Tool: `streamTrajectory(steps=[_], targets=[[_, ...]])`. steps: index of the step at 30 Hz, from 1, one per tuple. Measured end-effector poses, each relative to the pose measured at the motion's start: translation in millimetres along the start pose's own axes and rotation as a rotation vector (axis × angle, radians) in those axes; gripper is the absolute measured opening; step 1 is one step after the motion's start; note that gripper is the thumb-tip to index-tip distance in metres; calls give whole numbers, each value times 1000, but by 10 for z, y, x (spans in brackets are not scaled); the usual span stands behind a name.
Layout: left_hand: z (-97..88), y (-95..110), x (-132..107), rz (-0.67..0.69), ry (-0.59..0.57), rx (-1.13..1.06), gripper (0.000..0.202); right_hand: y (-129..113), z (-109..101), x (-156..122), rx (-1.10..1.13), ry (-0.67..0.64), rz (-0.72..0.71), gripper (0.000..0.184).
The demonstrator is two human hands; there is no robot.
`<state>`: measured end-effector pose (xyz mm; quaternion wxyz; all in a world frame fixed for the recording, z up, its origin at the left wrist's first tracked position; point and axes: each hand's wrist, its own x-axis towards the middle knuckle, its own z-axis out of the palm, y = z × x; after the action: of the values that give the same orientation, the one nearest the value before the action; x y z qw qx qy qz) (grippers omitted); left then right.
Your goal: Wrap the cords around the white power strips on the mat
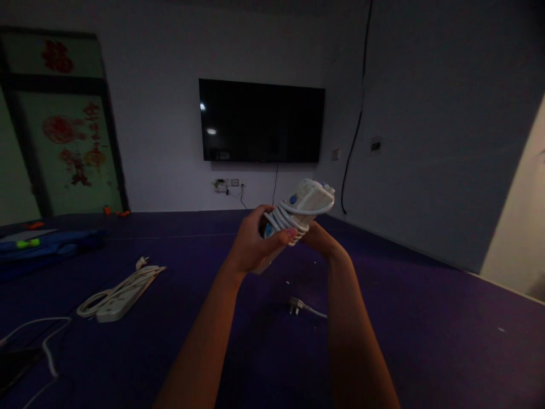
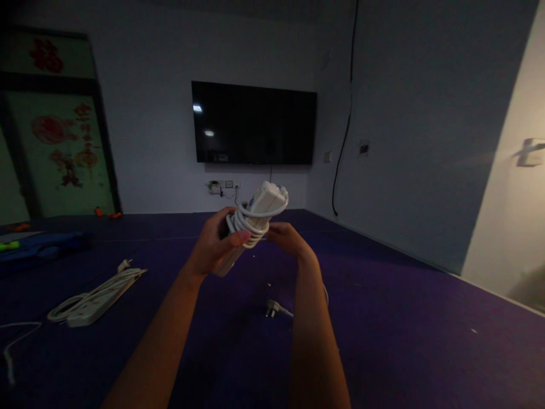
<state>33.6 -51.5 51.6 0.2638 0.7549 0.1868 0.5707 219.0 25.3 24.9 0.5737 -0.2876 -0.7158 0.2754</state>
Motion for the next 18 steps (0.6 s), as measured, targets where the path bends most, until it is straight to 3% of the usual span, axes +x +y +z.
streamTrajectory(steps=[2, 8, 11, 14, 18], targets=[[-19, -2, 13, 11, 55, 44, 42, -33, 43, 31, 40, -78, 28, 30], [-37, -35, 29, 27, 296, 364, 49, -311, 205, -11, 432, -89, 105, 72], [-52, -82, 39, -15, 386, 569, 57, -472, 347, -31, 493, -130, 85, 77], [-67, -107, 47, -41, 389, 720, 63, -576, 539, -8, 443, 27, 53, 70], [-112, -104, 51, -10, 313, 750, 71, -633, 743, 42, 430, 266, 82, 52]])
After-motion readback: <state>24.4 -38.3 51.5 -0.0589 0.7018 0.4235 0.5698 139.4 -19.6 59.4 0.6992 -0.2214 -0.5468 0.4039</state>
